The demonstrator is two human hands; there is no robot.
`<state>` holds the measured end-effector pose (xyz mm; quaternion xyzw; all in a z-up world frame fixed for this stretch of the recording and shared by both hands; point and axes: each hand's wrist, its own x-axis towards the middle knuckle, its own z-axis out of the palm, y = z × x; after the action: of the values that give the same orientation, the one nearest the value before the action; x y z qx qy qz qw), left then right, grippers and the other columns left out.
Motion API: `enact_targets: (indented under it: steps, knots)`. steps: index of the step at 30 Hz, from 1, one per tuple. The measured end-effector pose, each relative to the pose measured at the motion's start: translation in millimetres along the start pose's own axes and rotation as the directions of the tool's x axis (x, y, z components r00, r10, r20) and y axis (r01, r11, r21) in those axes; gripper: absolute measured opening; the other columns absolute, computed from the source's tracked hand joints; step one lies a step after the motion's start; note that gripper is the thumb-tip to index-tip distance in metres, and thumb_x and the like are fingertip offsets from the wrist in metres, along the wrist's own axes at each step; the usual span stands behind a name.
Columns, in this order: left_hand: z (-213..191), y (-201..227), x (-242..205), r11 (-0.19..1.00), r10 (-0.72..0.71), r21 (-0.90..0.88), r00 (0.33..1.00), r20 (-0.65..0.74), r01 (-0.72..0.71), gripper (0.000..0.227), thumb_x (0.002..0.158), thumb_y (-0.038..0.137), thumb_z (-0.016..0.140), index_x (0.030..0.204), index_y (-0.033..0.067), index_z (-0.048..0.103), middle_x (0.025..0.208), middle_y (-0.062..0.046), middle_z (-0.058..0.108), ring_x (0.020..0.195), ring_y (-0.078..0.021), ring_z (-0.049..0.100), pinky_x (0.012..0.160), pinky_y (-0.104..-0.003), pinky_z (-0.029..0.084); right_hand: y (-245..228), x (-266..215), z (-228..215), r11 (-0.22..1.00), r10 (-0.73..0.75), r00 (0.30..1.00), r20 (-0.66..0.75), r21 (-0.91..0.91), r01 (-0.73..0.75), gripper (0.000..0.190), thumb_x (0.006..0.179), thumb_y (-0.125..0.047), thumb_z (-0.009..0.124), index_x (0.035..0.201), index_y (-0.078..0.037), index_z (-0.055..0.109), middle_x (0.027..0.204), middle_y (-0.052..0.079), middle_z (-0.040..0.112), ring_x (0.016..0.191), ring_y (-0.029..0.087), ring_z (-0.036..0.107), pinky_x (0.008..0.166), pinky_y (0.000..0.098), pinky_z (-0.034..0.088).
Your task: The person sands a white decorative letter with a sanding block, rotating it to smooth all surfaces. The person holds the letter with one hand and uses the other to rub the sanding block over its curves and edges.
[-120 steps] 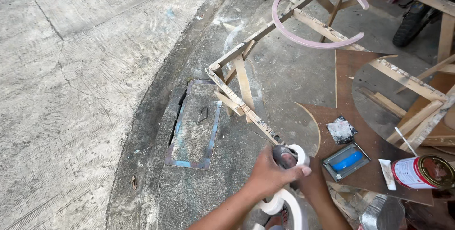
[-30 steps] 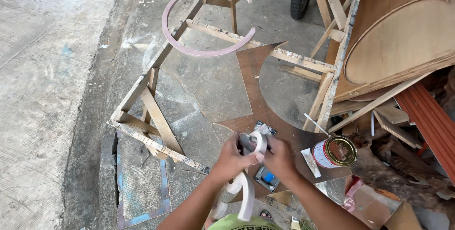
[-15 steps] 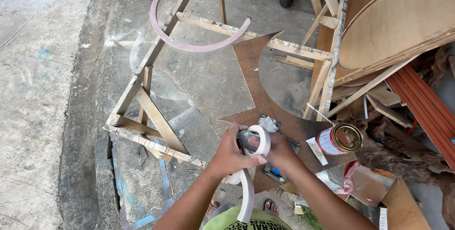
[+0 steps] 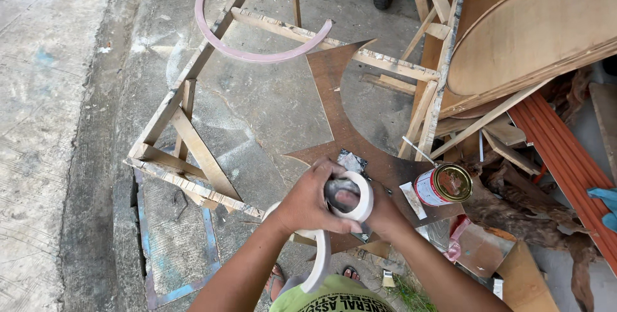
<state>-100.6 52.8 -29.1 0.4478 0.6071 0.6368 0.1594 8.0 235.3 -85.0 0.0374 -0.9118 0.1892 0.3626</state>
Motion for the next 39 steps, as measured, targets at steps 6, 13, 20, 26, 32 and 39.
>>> enact_targets:
  steps: [6,13,20,26,32,39]
  knots:
    - [25,-4,-10,1.0,0.025,-0.002,0.993,-0.118,-0.025,0.093,0.046,0.051,0.099,0.113,-0.0023,0.063,0.093,-0.02,0.059,0.085,-0.0317,0.065,0.076,-0.039,0.052,-11,0,-8,0.863,0.347,0.926,0.146,0.338,-0.376,0.017,0.074,-0.025,0.081,0.078,-0.012,0.071,0.062,0.013,0.068,0.062,0.021,0.071,0.059,0.0318,0.054]
    - [23,44,-7,0.998,0.061,0.025,0.997,0.04,-0.062,0.098,0.051,0.053,0.092,0.123,-0.0077,0.063,0.101,-0.028,0.068,0.096,-0.0411,0.066,0.087,-0.048,0.05,-8,-18,-16,0.597,0.397,0.872,0.288,0.64,-0.483,0.01,0.079,-0.014,0.076,0.082,-0.01,0.067,0.067,0.008,0.064,0.064,0.018,0.066,0.06,0.0289,0.052]
    - [26,92,-24,0.885,-0.15,0.444,0.989,-0.008,0.138,0.116,0.061,0.046,0.084,0.155,-0.0001,0.035,0.138,-0.03,0.059,0.135,-0.0547,0.045,0.113,-0.067,0.027,3,-18,-6,0.007,0.387,0.752,0.533,0.814,-0.581,0.011,0.088,0.003,0.067,0.088,-0.007,0.062,0.075,0.001,0.059,0.068,0.013,0.058,0.063,0.0246,0.048]
    - [71,75,-66,0.84,-0.212,0.326,0.816,-0.538,0.433,0.107,0.072,0.055,0.081,0.154,0.0052,0.035,0.155,-0.023,0.04,0.144,-0.0373,0.042,0.114,-0.052,0.039,14,-5,-5,0.494,0.441,0.831,0.34,0.681,-0.541,0.031,0.087,-0.014,0.076,0.115,-0.004,0.07,0.113,0.011,0.075,0.104,0.021,0.07,0.096,0.0364,0.055]
    - [71,88,-49,0.746,-0.618,-0.112,0.621,-0.482,0.656,0.089,0.057,0.063,0.077,0.129,0.0131,0.061,0.111,0.0,0.072,0.092,-0.0105,0.067,0.075,-0.028,0.056,-9,5,-8,0.903,-0.032,0.994,0.1,0.429,-0.015,0.065,0.089,-0.053,0.048,0.117,0.0,0.071,0.114,0.016,0.074,0.109,0.034,0.072,0.092,0.0435,0.057]
    - [62,88,-44,0.666,-0.721,-0.178,0.562,-0.405,0.725,0.068,0.05,0.057,0.082,0.106,0.02,0.07,0.09,0.008,0.07,0.079,-0.0048,0.058,0.07,-0.027,0.05,-10,6,-14,0.943,-0.221,0.968,0.117,0.277,0.182,0.034,0.099,-0.025,0.058,0.121,-0.002,0.07,0.119,0.018,0.072,0.112,0.039,0.07,0.093,0.0476,0.057]
